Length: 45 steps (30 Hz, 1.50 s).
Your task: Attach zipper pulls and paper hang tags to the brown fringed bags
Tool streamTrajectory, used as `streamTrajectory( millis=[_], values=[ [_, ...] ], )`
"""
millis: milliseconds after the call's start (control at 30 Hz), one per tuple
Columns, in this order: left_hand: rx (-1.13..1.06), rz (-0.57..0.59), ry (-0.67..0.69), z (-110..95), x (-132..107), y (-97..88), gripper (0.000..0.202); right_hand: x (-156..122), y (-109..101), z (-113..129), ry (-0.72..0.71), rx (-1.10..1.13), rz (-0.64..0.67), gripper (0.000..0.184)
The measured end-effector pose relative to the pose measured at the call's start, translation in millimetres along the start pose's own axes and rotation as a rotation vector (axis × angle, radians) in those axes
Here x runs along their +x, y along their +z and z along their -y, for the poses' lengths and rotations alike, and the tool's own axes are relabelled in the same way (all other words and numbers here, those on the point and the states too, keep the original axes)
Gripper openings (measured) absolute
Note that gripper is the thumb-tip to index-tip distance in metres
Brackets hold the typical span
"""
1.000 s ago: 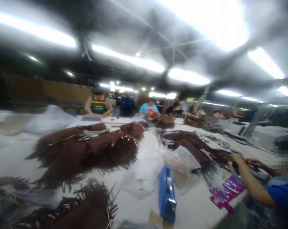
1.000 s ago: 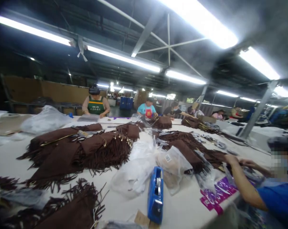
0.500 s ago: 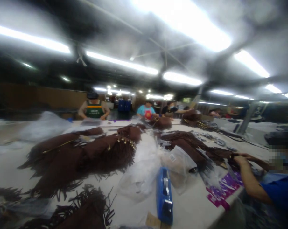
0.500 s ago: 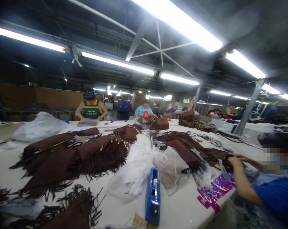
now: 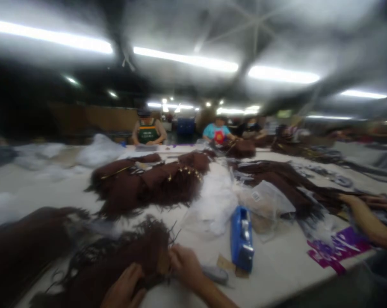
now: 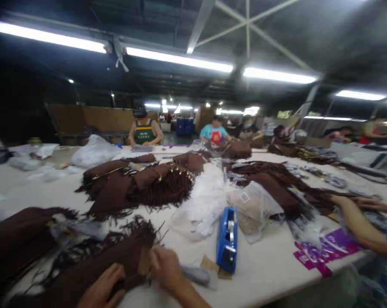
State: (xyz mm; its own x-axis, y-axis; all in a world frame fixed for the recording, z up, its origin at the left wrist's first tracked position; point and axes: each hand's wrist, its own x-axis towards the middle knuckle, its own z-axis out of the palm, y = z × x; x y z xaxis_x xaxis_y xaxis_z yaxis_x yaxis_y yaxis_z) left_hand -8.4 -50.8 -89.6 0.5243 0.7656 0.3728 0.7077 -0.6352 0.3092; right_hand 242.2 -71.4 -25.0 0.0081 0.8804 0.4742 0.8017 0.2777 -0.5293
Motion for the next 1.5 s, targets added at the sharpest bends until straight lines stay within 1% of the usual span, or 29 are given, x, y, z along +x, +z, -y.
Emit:
streamTrajectory(
  millis=[33,100,133,167,200,233,267,367,400,433,500,567,667,733,833,933,1067,1133,1200,1267,1333,1400,1433,1500],
  values=[
    [-0.011,0.065,-0.025,-4,-1,-6.6,0.025,2,5,-12,0.092,0.027,0.043,0.030],
    [-0.041,0.174,-0.073,-11,1,-18.0,0.021,-1,13,-34,0.270,0.047,0.073,0.034],
    [-0.059,0.200,-0.081,-14,3,-22.3,0.018,-5,16,-42,0.349,0.037,0.066,0.035],
    [-0.073,0.216,-0.088,-17,6,-25.6,0.017,-11,16,-47,0.406,0.020,0.053,0.031],
    [-0.092,0.226,-0.091,-19,9,-28.0,0.016,-19,15,-48,0.441,0.001,0.038,0.030],
    [-0.109,0.227,-0.084,-20,12,-29.6,0.016,-28,14,-46,0.427,-0.020,0.031,0.030],
    [-0.124,0.227,-0.067,-21,15,-30.4,0.017,-37,12,-40,0.358,-0.039,0.046,0.029],
    [-0.147,0.230,0.032,-23,27,-27.2,0.026,-60,15,-14,0.060,-0.139,0.170,0.020],
    [-0.149,0.239,0.070,-23,31,-24.6,0.030,-65,19,-7,0.003,-0.197,0.205,0.017],
    [-0.149,0.253,0.104,-23,36,-21.4,0.033,-68,24,-1,-0.016,-0.263,0.225,0.015],
    [-0.139,0.280,0.148,-22,45,-14.5,0.038,-70,34,3,0.007,-0.373,0.233,0.010],
    [-0.121,0.300,0.159,-20,51,-8.3,0.040,-70,41,3,0.025,-0.417,0.236,0.007],
    [-0.115,0.319,0.148,-16,56,-3.2,0.041,-71,44,4,0.047,-0.410,0.255,0.006],
    [-0.128,0.329,0.148,-13,57,-2.3,0.040,-71,45,10,0.101,-0.370,0.315,0.008],
    [-0.156,0.336,0.148,-10,58,-1.9,0.039,-70,53,29,0.175,-0.292,0.403,0.012],
    [-0.175,0.358,0.150,-7,60,-0.6,0.040,-69,70,56,0.191,-0.225,0.447,0.015],
    [-0.181,0.398,0.149,-5,66,-0.9,0.039,-72,94,95,0.150,-0.123,0.536,0.017],
    [-0.182,0.417,0.151,-5,67,-4.8,0.038,-73,95,103,0.115,-0.067,0.560,0.017],
    [-0.164,0.426,0.153,-7,63,-11.4,0.036,-74,86,95,0.095,-0.005,0.562,0.013],
    [-0.112,0.406,0.137,-11,52,-18.6,0.042,-73,68,74,0.082,0.039,0.518,0.013],
    [-0.028,0.363,0.098,-17,38,-23.5,0.053,-67,48,45,0.069,0.011,0.412,0.018],
    [0.054,0.311,0.055,-23,25,-24.3,0.058,-59,32,19,0.043,-0.079,0.317,0.023],
    [0.075,0.292,0.040,-26,20,-23.3,0.054,-55,27,10,0.002,-0.111,0.304,0.027],
    [0.061,0.268,0.016,-28,17,-20.8,0.034,-45,24,-2,-0.106,-0.151,0.333,0.036]
  ],
)
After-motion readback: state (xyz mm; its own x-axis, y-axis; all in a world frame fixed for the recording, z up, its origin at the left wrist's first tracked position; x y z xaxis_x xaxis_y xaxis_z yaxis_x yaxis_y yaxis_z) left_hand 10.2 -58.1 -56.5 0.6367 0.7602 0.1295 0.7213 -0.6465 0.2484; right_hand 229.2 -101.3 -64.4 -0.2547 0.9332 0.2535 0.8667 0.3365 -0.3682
